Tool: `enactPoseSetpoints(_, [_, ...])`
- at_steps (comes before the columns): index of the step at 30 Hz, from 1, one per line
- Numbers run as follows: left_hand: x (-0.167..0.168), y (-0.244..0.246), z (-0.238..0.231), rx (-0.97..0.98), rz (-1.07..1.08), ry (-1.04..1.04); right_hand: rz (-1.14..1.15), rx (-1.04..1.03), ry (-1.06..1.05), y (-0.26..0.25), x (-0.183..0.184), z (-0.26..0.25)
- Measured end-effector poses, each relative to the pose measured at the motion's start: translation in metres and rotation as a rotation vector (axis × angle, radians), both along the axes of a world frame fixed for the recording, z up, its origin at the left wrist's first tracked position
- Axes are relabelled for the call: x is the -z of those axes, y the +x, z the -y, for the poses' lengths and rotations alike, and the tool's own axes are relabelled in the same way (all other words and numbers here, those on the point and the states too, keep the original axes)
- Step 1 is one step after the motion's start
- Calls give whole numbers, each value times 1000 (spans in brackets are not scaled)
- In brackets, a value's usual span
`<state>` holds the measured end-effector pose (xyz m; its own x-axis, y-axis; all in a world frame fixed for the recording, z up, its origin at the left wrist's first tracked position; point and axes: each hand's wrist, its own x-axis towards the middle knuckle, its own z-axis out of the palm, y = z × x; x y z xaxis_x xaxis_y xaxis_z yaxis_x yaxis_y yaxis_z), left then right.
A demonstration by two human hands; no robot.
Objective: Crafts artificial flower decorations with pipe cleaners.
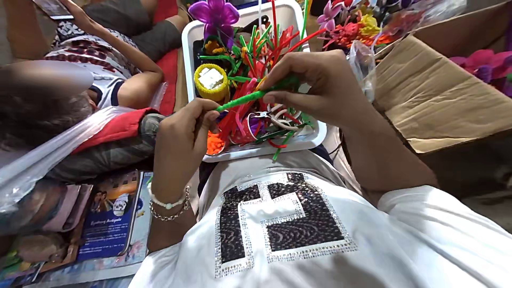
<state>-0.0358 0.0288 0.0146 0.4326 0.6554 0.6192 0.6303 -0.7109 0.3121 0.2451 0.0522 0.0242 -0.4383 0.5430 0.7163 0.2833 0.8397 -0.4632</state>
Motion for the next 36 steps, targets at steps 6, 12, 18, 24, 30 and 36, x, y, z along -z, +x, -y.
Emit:
enactPoseSetpoints(6, [7,15,1,86,-17,-99,-60,-56,-27,-7,3,4])
enactPoseSetpoints(12, [5,15,2,83,35,-16,-144,-76,-1,-4,2,3])
enactPoseSetpoints(18, [-2,2,2,49,37,17,-261,-44,-6,20,-2,-6])
enactPoseSetpoints(24, [-7,-12,4,-35,15,-1,-320,38,24,53,-4,-15])
enactPoseSetpoints(30, [-7,-23,2,-53,18,2,-332,59,38,64,-3,-19])
enactPoseSetpoints(36, [-7,-24,3,21,-39,-164,-359,3,-44,41,-4,-9])
